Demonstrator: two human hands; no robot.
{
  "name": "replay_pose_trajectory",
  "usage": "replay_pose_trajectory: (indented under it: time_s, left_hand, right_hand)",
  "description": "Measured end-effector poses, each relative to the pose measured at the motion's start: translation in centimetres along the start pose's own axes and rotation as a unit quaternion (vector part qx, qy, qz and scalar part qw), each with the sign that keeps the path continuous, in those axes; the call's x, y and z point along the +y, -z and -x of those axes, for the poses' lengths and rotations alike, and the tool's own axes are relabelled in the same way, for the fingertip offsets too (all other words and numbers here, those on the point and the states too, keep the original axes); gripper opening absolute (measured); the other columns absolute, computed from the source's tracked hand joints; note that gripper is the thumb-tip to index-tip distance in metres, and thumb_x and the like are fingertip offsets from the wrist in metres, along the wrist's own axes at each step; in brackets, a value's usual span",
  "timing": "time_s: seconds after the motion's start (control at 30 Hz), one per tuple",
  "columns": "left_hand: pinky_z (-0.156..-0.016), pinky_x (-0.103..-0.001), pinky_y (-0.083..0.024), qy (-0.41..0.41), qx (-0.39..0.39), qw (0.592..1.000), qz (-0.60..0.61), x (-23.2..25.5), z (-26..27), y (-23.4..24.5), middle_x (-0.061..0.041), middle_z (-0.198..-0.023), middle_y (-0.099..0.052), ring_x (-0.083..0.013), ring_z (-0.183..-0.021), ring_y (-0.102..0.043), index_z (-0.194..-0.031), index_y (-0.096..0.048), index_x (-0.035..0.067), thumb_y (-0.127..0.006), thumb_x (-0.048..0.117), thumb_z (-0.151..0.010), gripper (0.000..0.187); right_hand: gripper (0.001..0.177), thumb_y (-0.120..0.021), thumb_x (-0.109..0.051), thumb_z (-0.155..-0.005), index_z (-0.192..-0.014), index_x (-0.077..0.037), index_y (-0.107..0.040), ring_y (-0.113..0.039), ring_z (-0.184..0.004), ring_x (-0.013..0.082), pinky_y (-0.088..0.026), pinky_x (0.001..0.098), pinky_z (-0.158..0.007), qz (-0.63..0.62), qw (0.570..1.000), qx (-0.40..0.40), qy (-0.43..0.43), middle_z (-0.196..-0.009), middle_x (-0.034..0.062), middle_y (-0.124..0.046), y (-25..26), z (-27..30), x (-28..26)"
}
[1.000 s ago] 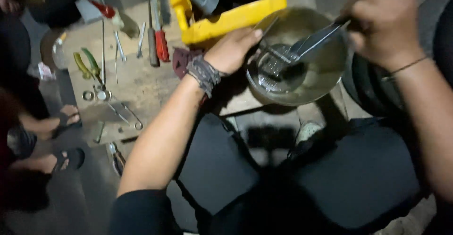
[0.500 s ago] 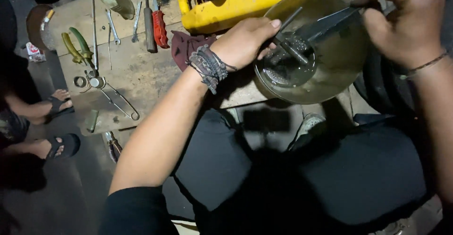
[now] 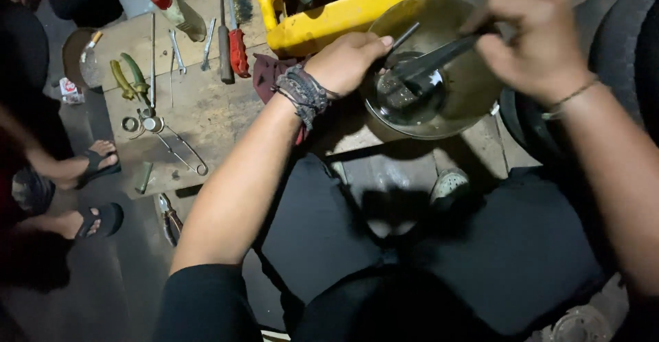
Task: The person sits cross-legged and cleans a metal rod by scrubbing it with a brush inside a metal bowl containing liquid. The person holds the rod with the left hand and scrubs with the right hand, repeatedly dipping and scrubbing the rod in the bowl.
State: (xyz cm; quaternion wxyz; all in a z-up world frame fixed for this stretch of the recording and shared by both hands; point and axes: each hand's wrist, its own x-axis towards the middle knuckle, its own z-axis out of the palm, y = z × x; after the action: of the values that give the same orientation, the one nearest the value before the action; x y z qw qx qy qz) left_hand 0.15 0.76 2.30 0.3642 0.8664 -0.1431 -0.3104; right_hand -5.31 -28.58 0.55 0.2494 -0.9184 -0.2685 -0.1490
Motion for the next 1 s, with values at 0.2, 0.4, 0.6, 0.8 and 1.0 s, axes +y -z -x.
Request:
replay_pose_trajectory:
  time_s: [0.2, 0.4, 0.6, 0.8, 1.0]
  left_hand:
    - [-0.076, -0.034, -0.037, -0.084, 0.011, 0.996, 0.013, -0.5, 0.8, 0.0, -0.001, -0.085, -0.056, -0.0169, -0.082, -0.053, -0.08, -0.056, 0.017, -0.037, 0.049, -0.1, 0.042]
    - [-0.087, -0.036, -0.043, -0.148, 0.006, 0.989, 0.017, -3.0, -0.2, -1.0, -0.008, -0.097, -0.068, -0.0217, -0.093, -0.061, -0.093, -0.065, 0.009, -0.038, 0.048, -0.1, 0.048]
    - [-0.082, -0.035, -0.04, -0.248, 0.039, 0.968, -0.005, -2.1, 0.9, 0.0, -0.003, -0.095, -0.061, -0.0188, -0.089, -0.056, -0.095, -0.057, 0.013, -0.034, 0.038, -0.097, 0.034]
    - [-0.072, -0.032, -0.035, -0.257, 0.061, 0.964, 0.013, -1.0, 2.4, 0.5, 0.001, -0.085, -0.054, -0.0143, -0.079, -0.048, -0.092, -0.052, 0.016, -0.03, 0.035, -0.098, 0.03]
    - [-0.074, -0.035, -0.038, -0.322, 0.092, 0.942, 0.007, 0.5, 2.3, 0.0, -0.002, -0.088, -0.057, -0.0189, -0.083, -0.054, -0.095, -0.053, 0.012, -0.034, 0.035, -0.097, 0.029]
  right_hand:
    - [0.014, -0.072, 0.002, -0.089, -0.089, -0.003, -0.058, -0.056, -0.084, 0.0314, -0.039, 0.0438, -0.075, 0.106, 0.994, -0.005, -0.025, -0.084, 0.0094, -0.056, -1.2, 1.3, 5.1]
    - [0.012, -0.065, -0.001, -0.076, -0.084, -0.008, -0.069, -0.057, -0.085, 0.0334, -0.04, 0.045, -0.085, 0.019, 0.999, 0.048, -0.01, -0.084, 0.0077, -0.068, 0.0, 0.0, -0.7]
    - [0.009, -0.057, 0.003, -0.075, -0.078, -0.005, -0.053, -0.052, -0.083, 0.0359, -0.04, 0.0483, -0.074, 0.067, 0.997, 0.009, -0.045, -0.074, 0.0103, -0.057, -1.0, 0.5, 2.6]
    - [0.02, -0.059, 0.006, -0.085, -0.096, -0.005, -0.072, -0.057, -0.096, 0.0287, -0.047, 0.041, -0.078, 0.004, 0.993, 0.08, -0.084, -0.094, 0.0084, -0.069, 0.9, 1.7, 2.7]
    - [0.023, -0.058, 0.007, -0.085, -0.092, -0.008, -0.075, -0.054, -0.095, 0.0259, -0.045, 0.0397, -0.08, -0.058, 0.997, 0.036, -0.045, -0.092, 0.0041, -0.071, -0.1, -0.5, -0.1]
